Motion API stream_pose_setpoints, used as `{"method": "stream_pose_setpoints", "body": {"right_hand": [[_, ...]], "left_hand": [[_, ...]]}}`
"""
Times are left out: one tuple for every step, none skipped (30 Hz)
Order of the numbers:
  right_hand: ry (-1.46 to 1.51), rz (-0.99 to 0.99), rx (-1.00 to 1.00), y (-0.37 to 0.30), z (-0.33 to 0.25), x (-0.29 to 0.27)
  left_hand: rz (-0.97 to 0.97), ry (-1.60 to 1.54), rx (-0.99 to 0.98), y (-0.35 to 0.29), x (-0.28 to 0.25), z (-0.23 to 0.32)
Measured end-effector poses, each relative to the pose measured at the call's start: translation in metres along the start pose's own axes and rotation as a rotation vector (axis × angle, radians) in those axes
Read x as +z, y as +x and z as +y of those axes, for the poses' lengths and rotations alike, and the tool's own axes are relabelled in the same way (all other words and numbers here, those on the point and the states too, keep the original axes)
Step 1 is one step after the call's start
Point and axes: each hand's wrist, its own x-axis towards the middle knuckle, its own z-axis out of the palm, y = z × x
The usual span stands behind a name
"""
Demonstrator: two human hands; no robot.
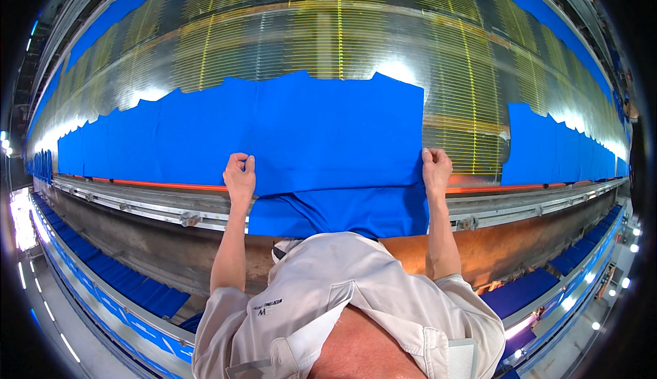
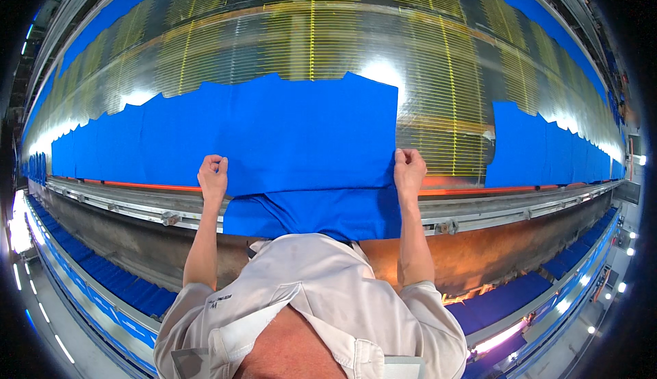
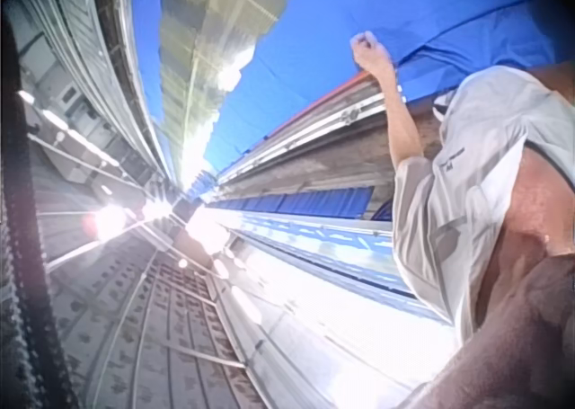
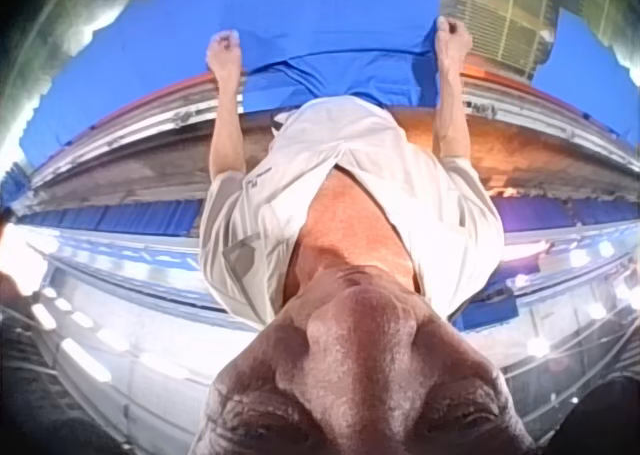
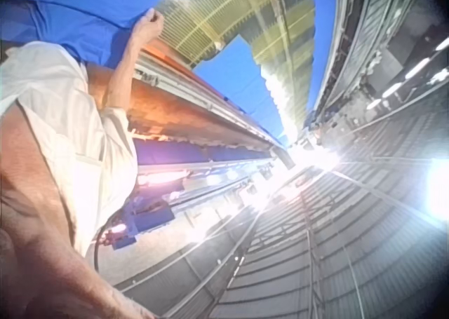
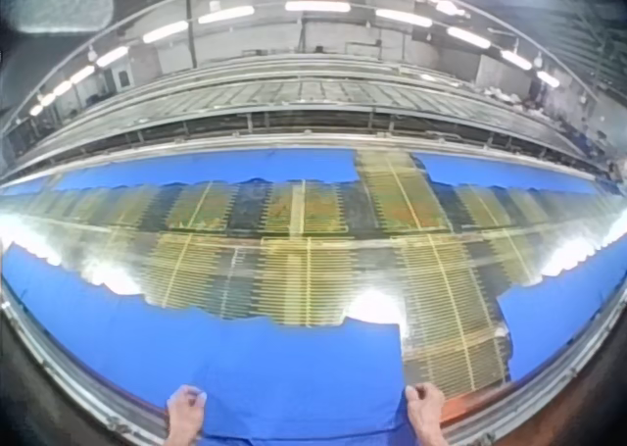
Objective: The person folds blue shirts on a conveyor belt in a laundry facility. They pick up each shirt, fold it in half, then fold it again, and place it back on the belt. The process is repeated for multiple shirts.
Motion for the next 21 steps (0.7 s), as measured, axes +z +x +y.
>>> {"method": "stream_pose_setpoints", "body": {"right_hand": [[-0.212,0.11,-0.156,-0.004,-0.015,0.005],[-0.424,0.22,-0.312,-0.007,-0.03,0.009],[-0.503,0.237,-0.427,-0.007,-0.048,0.012],[-0.492,0.192,-0.506,-0.003,-0.052,0.02],[-0.481,0.146,-0.584,0.004,-0.054,0.031],[-0.469,0.095,-0.664,0.009,-0.057,0.042],[-0.532,0.03,-0.71,0.011,-0.06,0.055],[-0.595,-0.037,-0.754,0.012,-0.061,0.069],[-0.598,-0.132,-0.753,0.015,-0.061,0.081],[-0.658,-0.126,-0.776,0.021,-0.059,0.091],[-0.717,-0.119,-0.799,0.027,-0.057,0.1],[-0.777,-0.11,-0.822,0.032,-0.055,0.107],[-0.777,-0.099,-0.827,0.035,-0.055,0.111],[-0.771,-0.11,-0.833,0.036,-0.054,0.113],[-0.77,-0.117,-0.833,0.037,-0.053,0.112],[-0.769,-0.124,-0.832,0.039,-0.052,0.111],[-0.781,-0.096,-0.809,0.041,-0.051,0.106],[-0.789,-0.072,-0.783,0.043,-0.053,0.1],[-0.797,-0.049,-0.758,0.046,-0.052,0.093],[-0.81,-0.035,-0.706,0.056,-0.044,0.09],[-0.814,-0.023,-0.73,0.056,-0.043,0.087]], "left_hand": [[0.079,0.073,0.072,-0.006,-0.002,0.009],[0.158,0.146,0.143,-0.013,-0.002,0.017],[0.239,0.218,0.212,-0.018,-0.001,0.021],[0.251,0.215,0.332,-0.017,0.004,0.025],[0.261,0.212,0.452,-0.012,0.009,0.029],[0.273,0.208,0.567,-0.008,0.013,0.035],[0.224,0.238,0.624,-0.004,0.02,0.044],[0.174,0.267,0.68,0.0,0.027,0.055],[0.129,0.299,0.732,0.007,0.033,0.066],[0.113,0.372,0.751,0.014,0.038,0.071],[0.097,0.445,0.769,0.024,0.048,0.072],[0.08,0.519,0.787,0.035,0.057,0.07],[0.068,0.568,0.761,0.044,0.062,0.066],[0.062,0.588,0.744,0.047,0.065,0.058],[0.051,0.604,0.734,0.048,0.067,0.057],[0.04,0.62,0.723,0.049,0.068,0.056],[0.05,0.645,0.712,0.049,0.069,0.055],[0.06,0.674,0.699,0.049,0.066,0.055],[0.069,0.704,0.684,0.049,0.064,0.054],[0.069,0.69,0.664,0.052,0.063,0.052],[0.066,0.671,0.65,0.054,0.063,0.051]]}}
